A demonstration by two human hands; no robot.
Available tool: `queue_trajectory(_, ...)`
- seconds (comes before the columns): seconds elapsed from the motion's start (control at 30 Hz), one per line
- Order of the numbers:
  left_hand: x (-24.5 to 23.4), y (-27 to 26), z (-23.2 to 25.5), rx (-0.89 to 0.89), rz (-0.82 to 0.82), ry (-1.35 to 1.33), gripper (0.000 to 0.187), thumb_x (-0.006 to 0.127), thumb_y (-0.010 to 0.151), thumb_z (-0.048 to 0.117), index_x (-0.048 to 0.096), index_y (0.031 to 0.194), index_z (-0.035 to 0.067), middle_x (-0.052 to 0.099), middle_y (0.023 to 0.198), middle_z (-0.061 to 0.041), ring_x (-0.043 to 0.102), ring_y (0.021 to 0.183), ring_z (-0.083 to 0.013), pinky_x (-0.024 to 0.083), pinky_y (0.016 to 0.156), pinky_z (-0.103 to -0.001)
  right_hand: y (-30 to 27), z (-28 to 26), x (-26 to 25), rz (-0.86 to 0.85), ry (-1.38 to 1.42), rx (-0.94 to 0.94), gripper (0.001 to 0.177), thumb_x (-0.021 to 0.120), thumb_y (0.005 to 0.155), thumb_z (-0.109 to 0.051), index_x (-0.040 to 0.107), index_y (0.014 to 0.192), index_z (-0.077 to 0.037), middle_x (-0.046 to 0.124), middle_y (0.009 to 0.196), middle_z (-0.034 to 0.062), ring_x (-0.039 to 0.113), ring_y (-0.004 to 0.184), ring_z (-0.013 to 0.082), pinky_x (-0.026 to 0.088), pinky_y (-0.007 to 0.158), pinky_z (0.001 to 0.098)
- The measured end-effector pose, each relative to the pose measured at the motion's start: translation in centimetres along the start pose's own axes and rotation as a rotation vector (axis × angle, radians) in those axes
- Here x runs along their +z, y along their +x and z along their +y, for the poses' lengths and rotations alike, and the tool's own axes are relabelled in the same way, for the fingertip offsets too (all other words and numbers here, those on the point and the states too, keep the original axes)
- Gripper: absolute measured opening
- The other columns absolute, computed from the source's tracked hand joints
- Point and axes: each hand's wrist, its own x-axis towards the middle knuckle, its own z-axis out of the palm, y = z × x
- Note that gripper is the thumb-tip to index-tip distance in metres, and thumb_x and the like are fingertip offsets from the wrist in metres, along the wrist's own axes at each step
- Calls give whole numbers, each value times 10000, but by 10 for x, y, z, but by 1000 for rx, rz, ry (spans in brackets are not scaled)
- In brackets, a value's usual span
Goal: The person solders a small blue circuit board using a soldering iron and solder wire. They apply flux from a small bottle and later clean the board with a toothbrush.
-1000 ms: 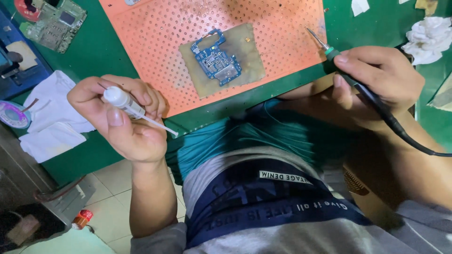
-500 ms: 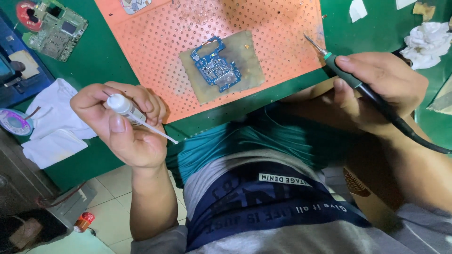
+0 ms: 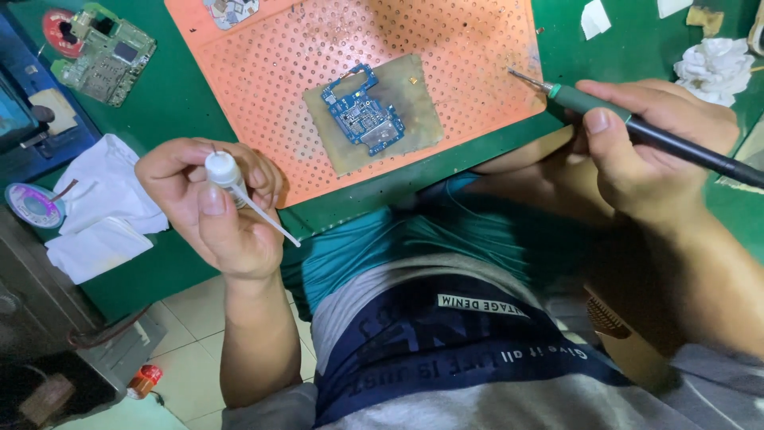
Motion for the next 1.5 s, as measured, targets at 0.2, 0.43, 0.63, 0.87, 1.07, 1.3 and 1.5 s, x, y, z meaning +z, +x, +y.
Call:
queue_trajectory(0.2, -7, -5, 4, 64, -28, 188, 285, 555, 802, 182, 373, 953, 23, 376, 874, -99, 510, 657, -163, 552, 667, -284, -19, 8, 10, 222, 526, 412, 294, 455, 962, -139, 433, 1121, 107, 507, 882, 295, 492, 603, 237, 428, 569, 276)
queue_trajectory(0.43, -12, 2, 20, 56, -176, 415, 256, 657, 791, 157, 554, 997, 45, 498, 897, -101, 501, 837, -171, 435, 745, -230, -23, -4, 14, 91, 382, 203, 249, 442, 969, -41, 364, 1155, 106, 466, 1021, 286, 559, 846, 282, 485, 696, 301)
queue_trajectory(0.63, -1, 1, 12, 101, -305, 702, 263, 575, 836, 251, 524, 1040, 94, 603, 1037, -38, 571, 924, -181, 359, 861, -286, 18, -41, 26, -147, 171, -23, 196, 668, 868, 34, 581, 1022, 118, 596, 936, 287, 588, 800, 288, 456, 726, 320)
queue_trajectory(0.87, 3, 2, 6, 157, -240, 719, 253, 737, 729, 207, 606, 911, 90, 622, 837, 0, 521, 713, -142, 342, 746, -226, 28, -36, 31, -226, 169, 8, 193, 670, 890, 15, 589, 1041, 102, 603, 968, 254, 592, 844, 284, 452, 739, 309)
queue_trajectory(1.07, 9, 2, 2, 167, -289, 792, 248, 701, 744, 244, 606, 905, 82, 595, 761, 10, 495, 680, -146, 308, 739, -252, 30, -21, 44, -143, 360, -77, 207, 668, 815, 23, 564, 962, 127, 603, 898, 242, 615, 779, 258, 473, 671, 275)
queue_trajectory(1.3, 13, 1, 2, 145, -285, 832, 227, 693, 755, 197, 581, 901, 63, 649, 894, -80, 537, 731, -143, 329, 776, -266, 39, -20, 51, -83, 550, -192, 234, 623, 769, 85, 516, 932, 214, 574, 819, 261, 617, 645, 234, 472, 537, 245)
queue_trajectory(1.5, 14, 1, 1, 144, -288, 837, 214, 697, 756, 177, 580, 900, 71, 652, 885, -74, 541, 728, -143, 328, 774, -265, 38, -21, 47, -111, 488, -192, 234, 652, 784, 72, 539, 951, 191, 584, 856, 263, 611, 684, 242, 475, 595, 268)
